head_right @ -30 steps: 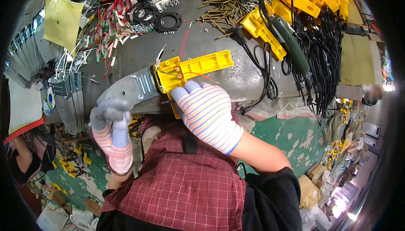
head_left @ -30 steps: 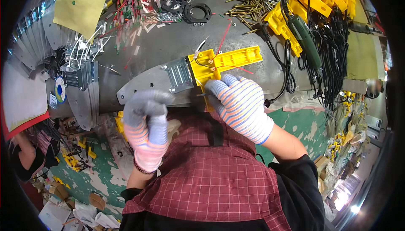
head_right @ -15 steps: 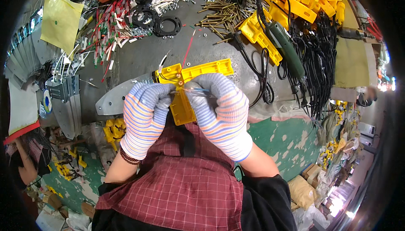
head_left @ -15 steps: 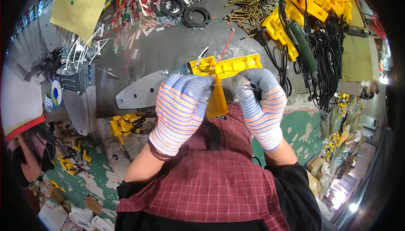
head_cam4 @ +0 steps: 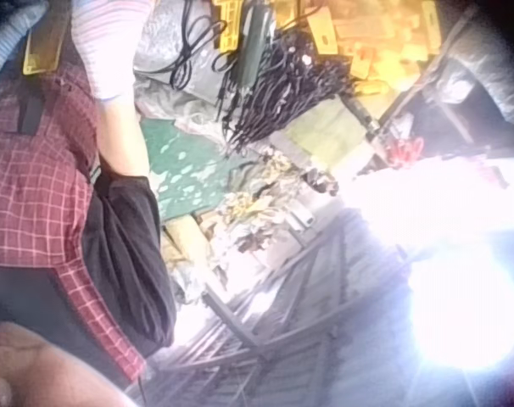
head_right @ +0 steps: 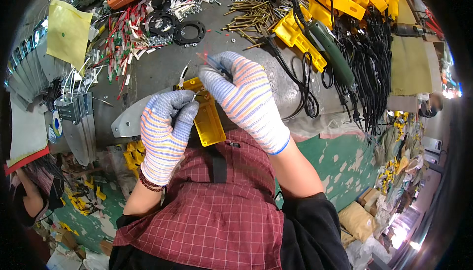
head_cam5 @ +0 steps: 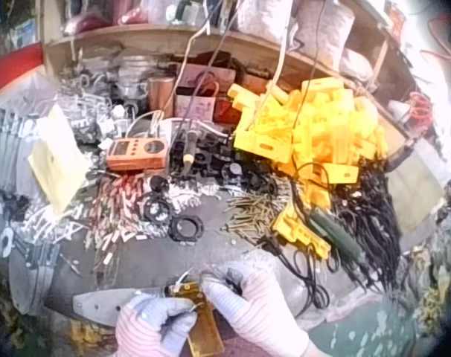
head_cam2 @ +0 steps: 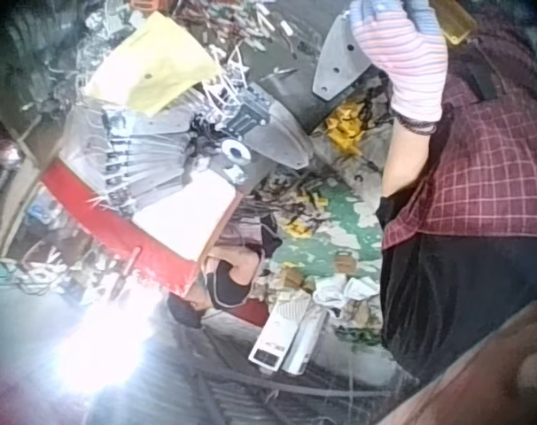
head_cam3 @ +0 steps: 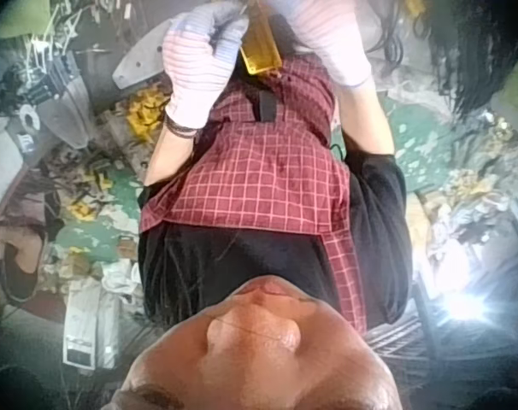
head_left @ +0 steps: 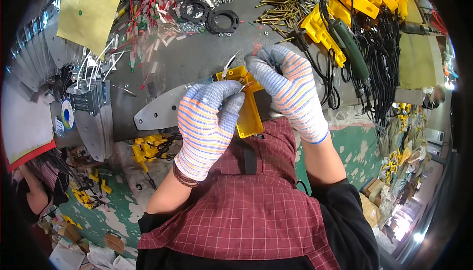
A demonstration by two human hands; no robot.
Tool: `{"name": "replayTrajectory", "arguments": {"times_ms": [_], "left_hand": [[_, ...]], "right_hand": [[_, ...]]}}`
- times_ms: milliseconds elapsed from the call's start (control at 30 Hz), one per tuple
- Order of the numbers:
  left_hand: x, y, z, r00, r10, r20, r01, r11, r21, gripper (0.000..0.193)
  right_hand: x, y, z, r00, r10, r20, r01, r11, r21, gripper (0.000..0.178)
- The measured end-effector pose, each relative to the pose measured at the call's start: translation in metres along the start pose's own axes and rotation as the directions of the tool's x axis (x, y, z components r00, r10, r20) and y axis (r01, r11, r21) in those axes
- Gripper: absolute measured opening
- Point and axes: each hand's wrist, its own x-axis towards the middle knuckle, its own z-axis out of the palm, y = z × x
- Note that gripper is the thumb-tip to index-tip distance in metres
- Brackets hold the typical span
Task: Assembling yellow plastic hardware parts using a screwdriver and soldering iron.
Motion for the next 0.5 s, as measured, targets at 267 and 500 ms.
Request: {"name": "replayTrajectory", "arguments": {"times_ms": [267,500], "left_hand": [[-0.004,-0.007,0.003,0.990,-0.138,-0.023,0.131,0.970,-0.205,0.014],[0.002,0.001,-0.009,0.991,-0.057,0.122,0.063,0.997,-0.043,0.011]], "right_hand": [[-0.050,-0.009,0.001,0.960,-0.042,-0.275,0.024,0.997,-0.068,0.009],[-0.048,-0.016,0.003,0.973,0.179,0.144,-0.202,0.965,0.169,0.015]]}}
